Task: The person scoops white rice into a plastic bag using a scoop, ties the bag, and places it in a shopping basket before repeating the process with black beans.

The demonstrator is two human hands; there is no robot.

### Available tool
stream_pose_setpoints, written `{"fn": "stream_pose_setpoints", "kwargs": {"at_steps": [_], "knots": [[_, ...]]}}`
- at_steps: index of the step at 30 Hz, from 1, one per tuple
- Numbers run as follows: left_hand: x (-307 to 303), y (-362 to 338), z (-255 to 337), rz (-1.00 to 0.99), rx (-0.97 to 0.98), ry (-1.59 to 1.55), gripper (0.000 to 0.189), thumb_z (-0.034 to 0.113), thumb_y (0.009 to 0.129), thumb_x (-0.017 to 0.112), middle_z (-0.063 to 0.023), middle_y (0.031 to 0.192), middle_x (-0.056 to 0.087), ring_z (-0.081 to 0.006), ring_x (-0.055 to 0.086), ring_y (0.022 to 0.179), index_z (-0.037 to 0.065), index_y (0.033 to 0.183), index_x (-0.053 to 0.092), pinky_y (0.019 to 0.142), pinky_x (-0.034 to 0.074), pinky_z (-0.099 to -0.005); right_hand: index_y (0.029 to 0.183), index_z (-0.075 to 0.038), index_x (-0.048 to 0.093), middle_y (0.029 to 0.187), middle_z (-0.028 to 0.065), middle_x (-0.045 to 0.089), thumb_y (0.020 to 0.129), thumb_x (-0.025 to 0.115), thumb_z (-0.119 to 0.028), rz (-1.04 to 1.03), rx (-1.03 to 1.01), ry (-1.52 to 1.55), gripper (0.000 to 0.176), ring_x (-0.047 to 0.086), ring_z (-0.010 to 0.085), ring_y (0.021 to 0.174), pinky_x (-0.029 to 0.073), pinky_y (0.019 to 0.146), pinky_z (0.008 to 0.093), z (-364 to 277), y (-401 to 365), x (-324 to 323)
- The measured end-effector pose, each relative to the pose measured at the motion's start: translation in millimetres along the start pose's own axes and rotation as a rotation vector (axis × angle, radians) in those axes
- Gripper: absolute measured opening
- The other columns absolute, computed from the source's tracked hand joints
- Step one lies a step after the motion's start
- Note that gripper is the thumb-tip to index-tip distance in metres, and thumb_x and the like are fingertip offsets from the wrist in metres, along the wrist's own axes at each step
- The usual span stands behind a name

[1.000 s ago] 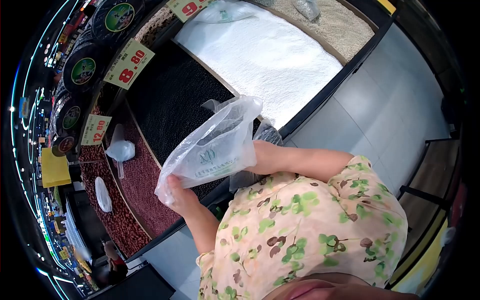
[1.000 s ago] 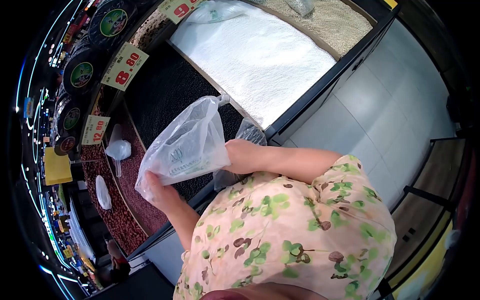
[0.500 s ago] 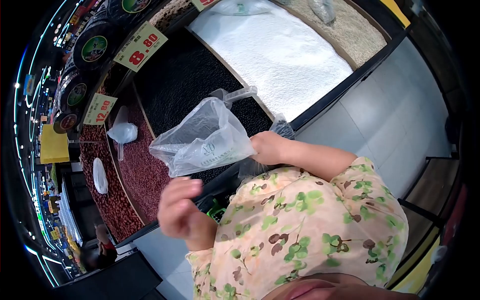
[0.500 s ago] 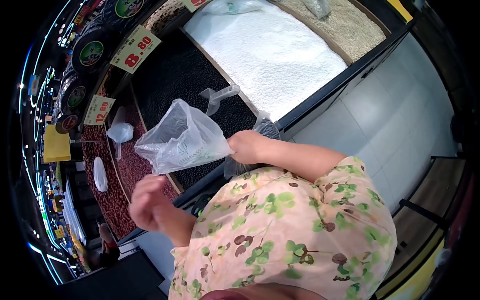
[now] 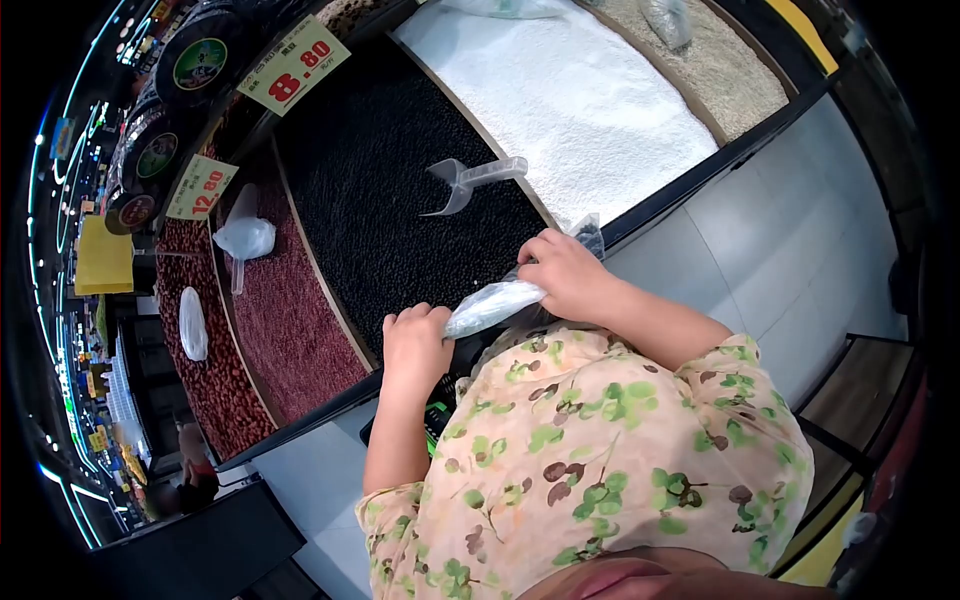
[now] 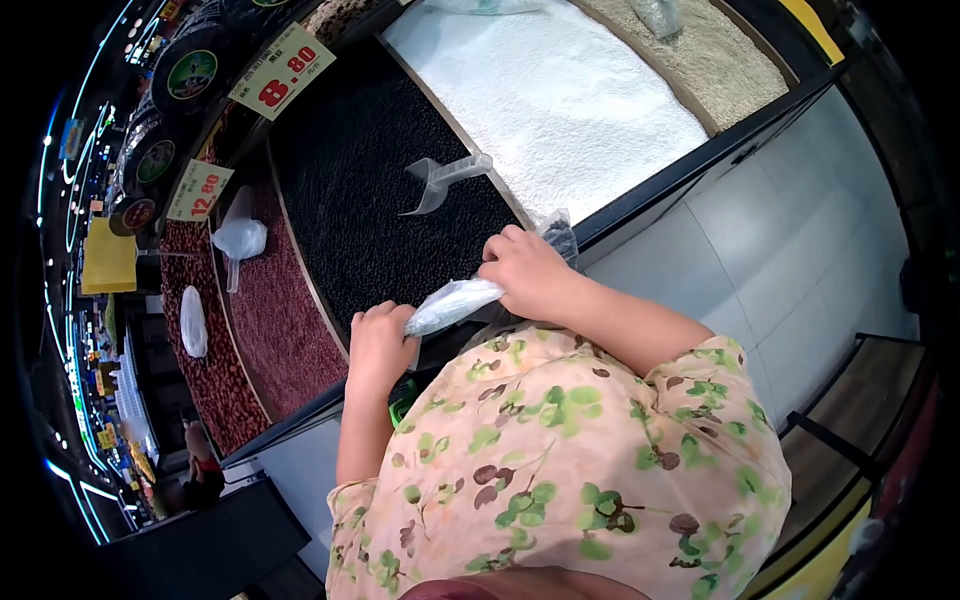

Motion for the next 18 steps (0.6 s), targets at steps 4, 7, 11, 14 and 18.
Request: {"fn": "stream_pose_setpoints", "kwargs": {"at_steps": [4, 7, 11, 14, 18], "knots": [[2.7, -10.1, -8.5, 0.130, 0.058, -0.477, 0.022, 0.001, 0.074, 0.060, -0.0148, 0.094, 0.065, -0.0301, 0.063, 0.085, 0.001, 0.096, 0.061, 0.078, 0.048, -0.0370, 0.087, -0.012, 0.067, 0.087, 0.0088, 0.054, 0.069, 0.061, -0.008, -0.047, 0.177, 0.016, 0.020, 0.056, 0.0279, 0.090, 0.048, 0.072, 0.0393, 3.8, 0.6, -5.2], [9.6, -22.9, -2.9, -0.116, -0.165, -0.807, 0.019, 0.003, 0.078, 0.060, -0.0177, 0.086, 0.063, -0.0209, 0.062, 0.075, -0.001, 0.097, 0.059, 0.068, 0.048, -0.0306, 0.090, -0.013, 0.066, 0.089, 0.0097, 0.055, 0.070, 0.061, -0.009, -0.093, 0.258, 0.026, 0.022, 0.060, 0.0298, 0.080, 0.049, 0.068, 0.0409, 12.4, 2.0, -1.3], [24.1, -34.7, 25.9, -0.280, -0.026, -1.103, 0.032, 0.012, 0.080, 0.067, -0.0068, 0.083, 0.063, -0.0084, 0.054, 0.070, 0.000, 0.108, 0.058, 0.064, 0.047, -0.0263, 0.090, -0.011, 0.065, 0.083, 0.0099, 0.058, 0.072, 0.059, -0.009, 0.074, 0.191, 0.132, 0.019, 0.061, 0.0312, 0.077, 0.049, 0.068, 0.0407, 19.1, 7.5, -20.9], [37.9, -29.0, 53.3, -0.354, 0.080, -1.086, 0.033, 0.013, 0.083, 0.065, -0.0072, 0.087, 0.063, -0.0108, 0.058, 0.077, 0.000, 0.112, 0.057, 0.070, 0.048, -0.0280, 0.089, -0.007, 0.065, 0.081, 0.0111, 0.059, 0.074, 0.058, -0.007, 0.185, 0.224, 0.341, 0.016, 0.060, 0.0300, 0.079, 0.048, 0.071, 0.0363, 17.4, 14.6, -36.6], [48.4, -16.1, 67.2, -0.393, 0.147, -1.111, 0.027, 0.009, 0.085, 0.062, -0.0072, 0.088, 0.063, -0.0126, 0.057, 0.082, 0.001, 0.110, 0.058, 0.078, 0.047, -0.0289, 0.090, -0.004, 0.064, 0.090, 0.0084, 0.058, 0.078, 0.060, -0.005, 0.261, 0.147, 0.632, 0.012, 0.058, 0.0203, 0.083, 0.047, 0.074, 0.0300, 10.5, 30.0, -37.8]]}}
Point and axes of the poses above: each hand's wrist, its own y-axis towards the middle knuckle, its own x-axis out of the palm, z = x × y, the point moved 7 cm from there along y, towards the middle knuckle
